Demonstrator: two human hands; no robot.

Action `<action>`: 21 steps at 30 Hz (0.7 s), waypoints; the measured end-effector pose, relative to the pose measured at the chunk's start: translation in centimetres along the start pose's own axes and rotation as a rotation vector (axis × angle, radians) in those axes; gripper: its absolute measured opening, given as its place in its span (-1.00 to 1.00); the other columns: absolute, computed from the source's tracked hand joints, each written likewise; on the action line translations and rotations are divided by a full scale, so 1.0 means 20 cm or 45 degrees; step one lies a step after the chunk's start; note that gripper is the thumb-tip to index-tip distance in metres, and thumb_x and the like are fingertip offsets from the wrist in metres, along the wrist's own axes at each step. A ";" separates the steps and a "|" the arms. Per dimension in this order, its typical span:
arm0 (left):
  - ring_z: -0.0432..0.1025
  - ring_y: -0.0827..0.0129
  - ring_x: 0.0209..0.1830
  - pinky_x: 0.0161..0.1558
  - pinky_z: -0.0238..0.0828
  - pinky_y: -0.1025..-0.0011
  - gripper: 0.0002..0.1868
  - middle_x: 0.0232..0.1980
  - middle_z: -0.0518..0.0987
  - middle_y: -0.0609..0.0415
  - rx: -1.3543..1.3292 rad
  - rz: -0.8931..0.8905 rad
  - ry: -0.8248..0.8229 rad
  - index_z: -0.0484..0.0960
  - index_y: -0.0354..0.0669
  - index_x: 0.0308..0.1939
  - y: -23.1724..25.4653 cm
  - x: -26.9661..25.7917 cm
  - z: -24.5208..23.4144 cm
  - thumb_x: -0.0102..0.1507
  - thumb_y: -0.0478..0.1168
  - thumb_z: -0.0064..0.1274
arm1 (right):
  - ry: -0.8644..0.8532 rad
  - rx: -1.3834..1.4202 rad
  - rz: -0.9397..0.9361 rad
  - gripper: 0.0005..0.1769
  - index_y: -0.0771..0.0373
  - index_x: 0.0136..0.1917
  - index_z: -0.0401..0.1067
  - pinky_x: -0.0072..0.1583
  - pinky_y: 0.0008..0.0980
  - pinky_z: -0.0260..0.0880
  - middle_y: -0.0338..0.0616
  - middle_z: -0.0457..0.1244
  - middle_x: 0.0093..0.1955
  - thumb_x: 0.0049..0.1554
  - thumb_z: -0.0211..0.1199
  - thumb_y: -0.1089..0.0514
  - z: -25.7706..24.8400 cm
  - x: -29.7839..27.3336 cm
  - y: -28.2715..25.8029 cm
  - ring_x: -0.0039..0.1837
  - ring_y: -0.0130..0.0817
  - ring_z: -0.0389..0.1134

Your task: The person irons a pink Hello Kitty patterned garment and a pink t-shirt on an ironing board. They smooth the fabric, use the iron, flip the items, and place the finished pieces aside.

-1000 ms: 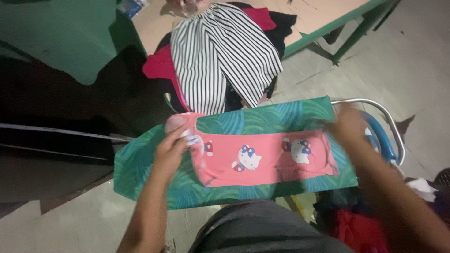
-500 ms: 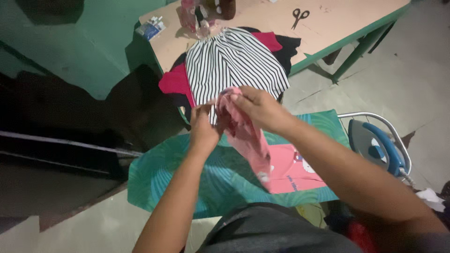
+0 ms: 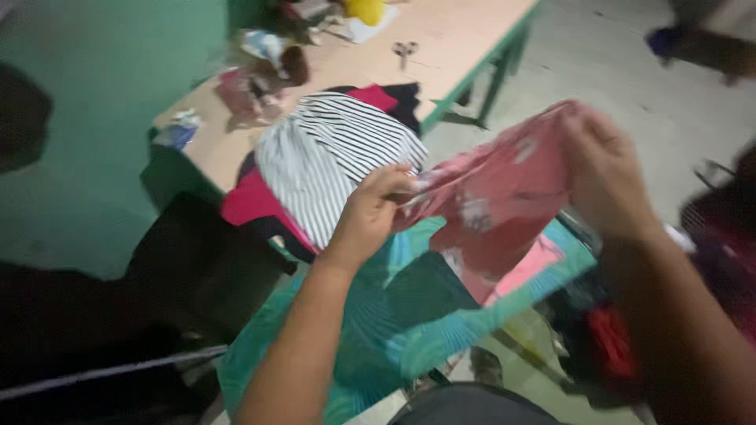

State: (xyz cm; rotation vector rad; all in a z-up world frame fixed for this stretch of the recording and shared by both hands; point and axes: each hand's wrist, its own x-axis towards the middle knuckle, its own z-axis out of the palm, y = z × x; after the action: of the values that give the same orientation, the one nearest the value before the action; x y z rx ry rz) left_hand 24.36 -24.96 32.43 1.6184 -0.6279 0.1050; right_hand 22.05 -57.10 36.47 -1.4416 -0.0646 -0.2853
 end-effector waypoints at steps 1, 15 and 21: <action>0.51 0.32 -0.15 -0.07 0.53 0.37 -0.62 0.21 0.48 -0.02 0.092 0.121 -0.105 0.61 -0.24 0.01 0.08 0.01 0.06 0.22 -0.56 -0.18 | 0.053 -0.025 -0.043 -0.80 0.19 0.10 0.43 -0.04 -0.58 0.25 -0.41 0.25 -0.05 0.47 0.07 0.06 -0.07 -0.08 -0.06 -0.07 -0.64 0.23; 0.50 0.02 -0.03 -0.01 0.43 0.08 -0.55 -0.07 0.60 -0.04 0.591 0.688 -0.696 0.68 -0.15 0.03 0.55 -0.39 1.34 0.14 -0.01 0.27 | 0.607 -0.644 -0.158 -0.75 0.20 0.23 0.38 -0.01 -0.43 0.44 -0.24 0.30 0.03 0.50 0.01 0.01 -1.41 -1.53 -0.33 -0.04 -0.48 0.35; 0.53 0.09 -0.05 0.03 0.47 0.19 -0.67 -0.08 0.61 -0.06 -0.070 0.480 -1.399 0.62 -0.17 -0.08 0.79 -0.99 1.93 0.28 0.00 0.18 | 0.803 -0.900 0.003 -0.62 0.25 0.33 0.40 0.01 -0.36 0.46 -0.13 0.29 0.14 0.47 -0.01 -0.04 -1.97 -2.18 -0.35 0.03 -0.41 0.37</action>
State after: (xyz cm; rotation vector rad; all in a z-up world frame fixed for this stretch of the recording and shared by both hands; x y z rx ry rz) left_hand -10.70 -54.93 31.86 1.3932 -1.7481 -0.5621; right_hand -26.62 -89.91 28.63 -1.9773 0.6046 -0.8046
